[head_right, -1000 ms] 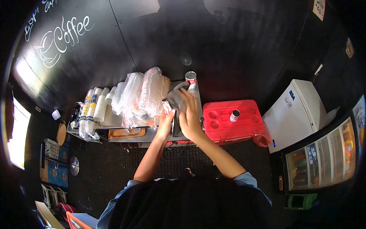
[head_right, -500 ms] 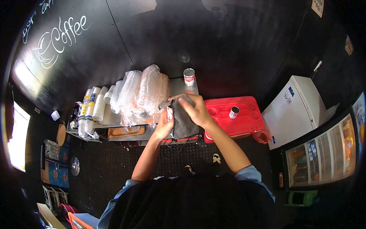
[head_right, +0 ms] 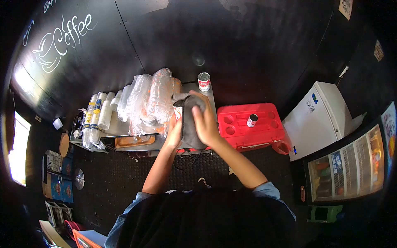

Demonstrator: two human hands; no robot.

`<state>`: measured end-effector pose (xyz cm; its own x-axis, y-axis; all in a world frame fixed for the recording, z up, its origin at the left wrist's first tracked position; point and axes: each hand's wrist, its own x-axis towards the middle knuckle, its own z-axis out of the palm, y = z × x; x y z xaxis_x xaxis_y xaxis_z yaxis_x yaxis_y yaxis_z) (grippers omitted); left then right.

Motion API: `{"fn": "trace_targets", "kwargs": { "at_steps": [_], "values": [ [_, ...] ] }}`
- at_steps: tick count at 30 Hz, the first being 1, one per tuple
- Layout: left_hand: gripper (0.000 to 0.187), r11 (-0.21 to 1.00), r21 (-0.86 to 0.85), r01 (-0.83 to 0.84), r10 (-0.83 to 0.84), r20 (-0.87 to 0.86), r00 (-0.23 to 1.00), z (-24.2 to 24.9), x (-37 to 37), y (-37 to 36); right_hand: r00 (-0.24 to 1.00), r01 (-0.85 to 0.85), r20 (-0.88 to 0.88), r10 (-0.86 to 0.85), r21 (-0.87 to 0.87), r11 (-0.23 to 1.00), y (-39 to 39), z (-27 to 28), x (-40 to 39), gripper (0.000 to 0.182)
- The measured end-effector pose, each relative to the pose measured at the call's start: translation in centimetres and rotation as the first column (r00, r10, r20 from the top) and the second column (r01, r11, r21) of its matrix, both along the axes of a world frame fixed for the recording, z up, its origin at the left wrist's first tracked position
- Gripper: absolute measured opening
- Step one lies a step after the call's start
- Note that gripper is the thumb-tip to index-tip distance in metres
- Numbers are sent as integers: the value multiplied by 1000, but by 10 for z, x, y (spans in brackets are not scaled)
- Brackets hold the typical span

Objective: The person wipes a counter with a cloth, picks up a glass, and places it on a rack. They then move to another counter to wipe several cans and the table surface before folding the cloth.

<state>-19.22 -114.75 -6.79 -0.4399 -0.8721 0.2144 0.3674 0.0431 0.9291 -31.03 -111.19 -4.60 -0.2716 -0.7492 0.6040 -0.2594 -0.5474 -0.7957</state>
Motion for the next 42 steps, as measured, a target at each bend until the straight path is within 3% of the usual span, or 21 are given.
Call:
{"fn": "trace_targets", "kwargs": {
  "at_steps": [2,4,6,7,8,10,12,18,20,22,24,25,28,30,32,34,36,37,38,40,42],
  "values": [
    [43,998,-55,-30,31,9,999,1,3,-1,941,84,-314,-128,-149,985,14,-2,11,56],
    [41,985,-115,-132,139,53,989,2,4,0,952,75,-272,-139,-231,970,14,-1,13,53],
    [43,982,-86,-169,167,-32,985,1,-3,5,996,62,62,-63,14,998,7,-10,11,45],
    [45,974,-67,-217,215,-31,976,10,-6,9,902,-64,432,-31,205,977,3,-8,11,38],
    [47,963,-49,-266,264,-31,964,16,-11,11,697,-227,716,-48,284,932,-9,-28,6,35],
    [53,941,-91,-326,318,-91,944,2,-22,3,339,-424,935,103,54,904,-13,-29,13,35],
    [57,825,-298,-481,432,-217,875,-7,-28,-5,260,-484,947,190,-42,874,-28,-37,11,37],
    [83,776,-476,-413,434,-72,898,-27,-13,-21,93,-715,935,341,-175,677,-21,-74,-1,38],
    [85,722,-579,-379,463,-3,886,-24,-7,-21,182,-668,960,211,-37,744,-16,-89,-2,42],
    [81,843,-382,-379,400,-27,916,-29,-5,-20,264,-689,937,228,18,725,-14,-96,-6,40],
    [82,830,-406,-382,371,-109,922,-34,-5,-20,595,-604,767,240,230,763,-10,-96,-7,36],
    [82,807,-469,-358,374,-62,925,-35,-5,-17,595,-604,767,240,229,764,-9,-93,-6,36],
    [82,735,-605,-304,421,57,905,-32,0,-16,311,-581,949,53,146,801,-6,-80,-1,29],
    [82,826,-480,-297,358,39,933,-31,2,-17,366,-598,931,-7,241,764,-1,-93,-18,28],
    [80,809,-503,-304,379,50,924,-45,6,-29,919,-251,390,64,452,856,1,-101,-33,23],
    [78,827,-474,-304,365,41,930,-37,7,-27,954,-163,301,16,472,866,10,-76,-33,24],
    [82,784,-564,-259,387,118,915,-37,6,-22,864,-285,499,71,366,886,13,-60,-25,27],
    [83,765,-612,-203,366,153,918,-38,5,-20,922,-245,358,148,244,938,7,-58,-14,32],
    [83,742,-655,-142,344,191,919,-40,4,-17,993,4,-121,2,45,999,1,-53,-11,41],
    [82,796,-600,-79,291,265,919,-46,3,-11,994,-10,-106,35,227,974,4,-34,-8,49],
    [82,756,-643,-118,373,276,886,-53,4,-10,997,-26,-68,45,265,964,-3,-28,-14,36]
  ]
}}
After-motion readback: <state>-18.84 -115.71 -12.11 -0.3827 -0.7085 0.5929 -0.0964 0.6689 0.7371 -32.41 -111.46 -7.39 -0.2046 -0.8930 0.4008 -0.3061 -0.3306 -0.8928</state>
